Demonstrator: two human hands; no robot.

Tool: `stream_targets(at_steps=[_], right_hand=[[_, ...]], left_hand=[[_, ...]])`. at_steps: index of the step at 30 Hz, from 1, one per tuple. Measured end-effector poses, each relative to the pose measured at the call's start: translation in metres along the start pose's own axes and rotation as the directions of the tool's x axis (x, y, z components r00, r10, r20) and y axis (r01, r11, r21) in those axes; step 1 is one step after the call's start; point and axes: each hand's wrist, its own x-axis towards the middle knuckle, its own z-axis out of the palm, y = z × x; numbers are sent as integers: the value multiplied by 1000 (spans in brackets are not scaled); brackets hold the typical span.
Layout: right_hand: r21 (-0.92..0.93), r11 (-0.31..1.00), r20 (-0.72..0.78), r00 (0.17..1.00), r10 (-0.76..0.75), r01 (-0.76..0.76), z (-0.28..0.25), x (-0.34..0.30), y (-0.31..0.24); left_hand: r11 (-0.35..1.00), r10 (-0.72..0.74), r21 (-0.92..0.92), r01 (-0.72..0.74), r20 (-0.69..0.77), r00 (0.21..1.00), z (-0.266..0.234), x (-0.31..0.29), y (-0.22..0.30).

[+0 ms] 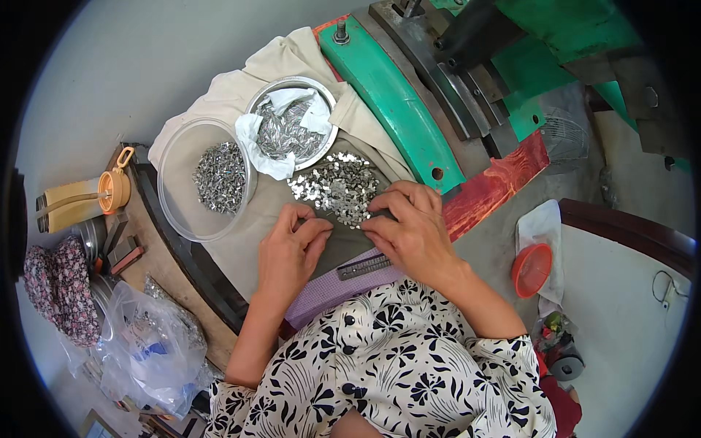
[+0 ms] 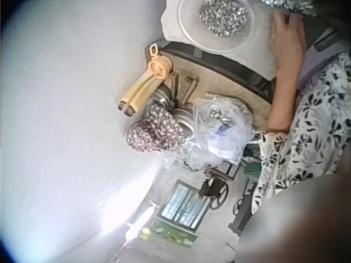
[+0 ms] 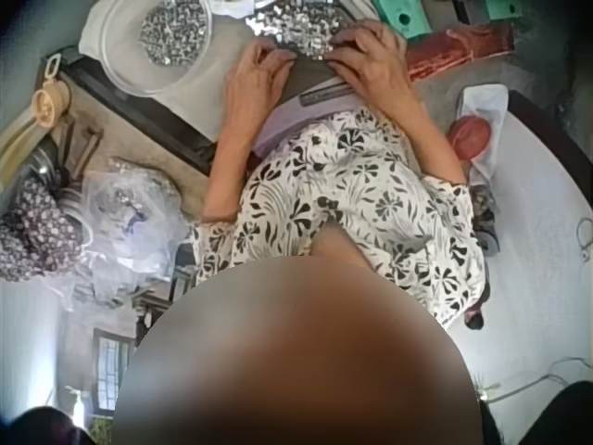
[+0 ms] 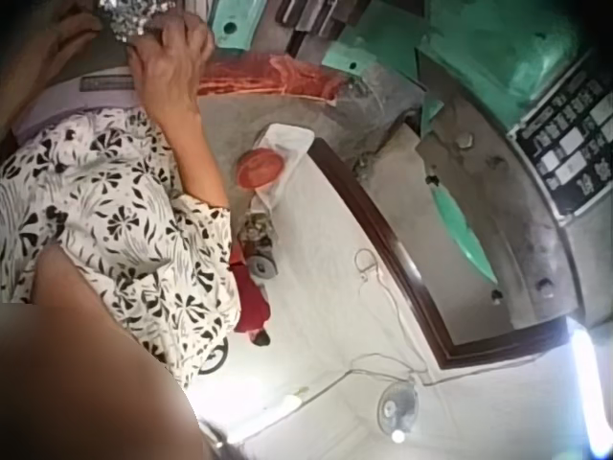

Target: Attaching small metal studs to a fabric strap using a manual press machine.

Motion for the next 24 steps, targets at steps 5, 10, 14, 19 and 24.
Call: stream_targets(at_steps=[5,10,14,19,24], right_hand=[[-14,999,-17,999,-30,30,4,4,-5],[-91,995,-11,999,-32,31,8,13,-11],[-80,995,3,999,-52,53,5,16,-9],[-29,992,86,989,-119,122,-4,23,-7],[9,981,147,970,-191,192,-5,34,4]], left_hand=[[1000,4,-4,-4,-56,998,4,-1,1],[999,19,32,-16,-80,997,6,0,1],[999,26,26,-24,-43,999,3,1,1],[1000,9,29,-7,-65,998,8,3,5],[998,60,3,-60,-126,990,8,-1,6]])
